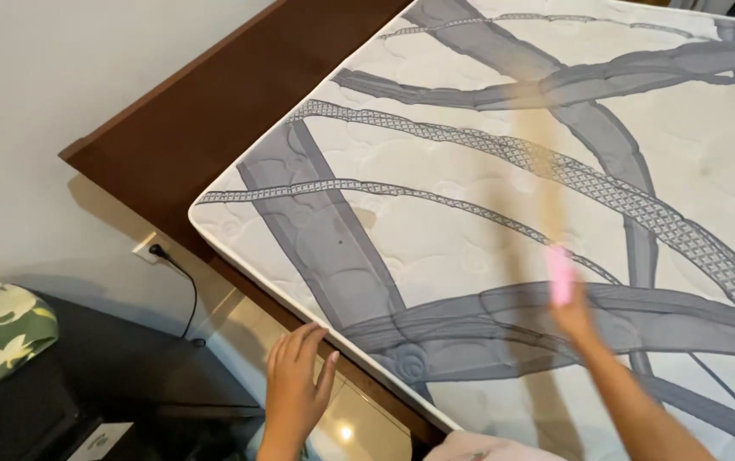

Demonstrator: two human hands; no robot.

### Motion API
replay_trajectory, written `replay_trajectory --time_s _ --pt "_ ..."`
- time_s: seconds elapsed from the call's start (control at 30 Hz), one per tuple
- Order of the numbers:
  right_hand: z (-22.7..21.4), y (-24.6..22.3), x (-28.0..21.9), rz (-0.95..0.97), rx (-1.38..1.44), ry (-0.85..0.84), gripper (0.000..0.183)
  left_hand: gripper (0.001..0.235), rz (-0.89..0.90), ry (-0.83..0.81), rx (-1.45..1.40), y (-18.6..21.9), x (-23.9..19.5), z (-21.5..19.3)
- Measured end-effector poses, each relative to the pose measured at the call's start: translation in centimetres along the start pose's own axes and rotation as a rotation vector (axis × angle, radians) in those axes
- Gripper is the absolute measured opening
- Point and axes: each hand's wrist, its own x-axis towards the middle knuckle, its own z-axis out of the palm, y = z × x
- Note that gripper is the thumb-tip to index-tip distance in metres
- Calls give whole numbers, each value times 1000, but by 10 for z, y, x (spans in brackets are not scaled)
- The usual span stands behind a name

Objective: Organize personal items on a side table and clean a mattress with a broom.

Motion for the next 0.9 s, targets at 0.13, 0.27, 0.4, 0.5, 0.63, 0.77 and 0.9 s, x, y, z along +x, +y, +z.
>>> replay_trajectory --time_s 0.13,0.27,0.4,0.5,0.63,0.77,0.9 --pt "-56 -34 50 770 411 196 98 37 -2 -13 -15 -15 18 13" --pt "63 24 66 851 446 27 90 40 30 -78 10 -17 45 21" --pt "88 -144 18 663 180 -417 91 40 118 -97 7 -23 70 39" --pt "132 -172 -46 61 149 -706 83 39 171 -116 -28 -16 94 49" --pt "62 -225 -56 -124 176 -880 80 39 202 -134 -100 -14 116 60" --pt "24 -143 -33 -29 314 -552 85 37 267 -163 -175 -31 133 67" --pt "-26 28 -6 8 -187 158 72 37 311 -185 -222 -72 152 87"
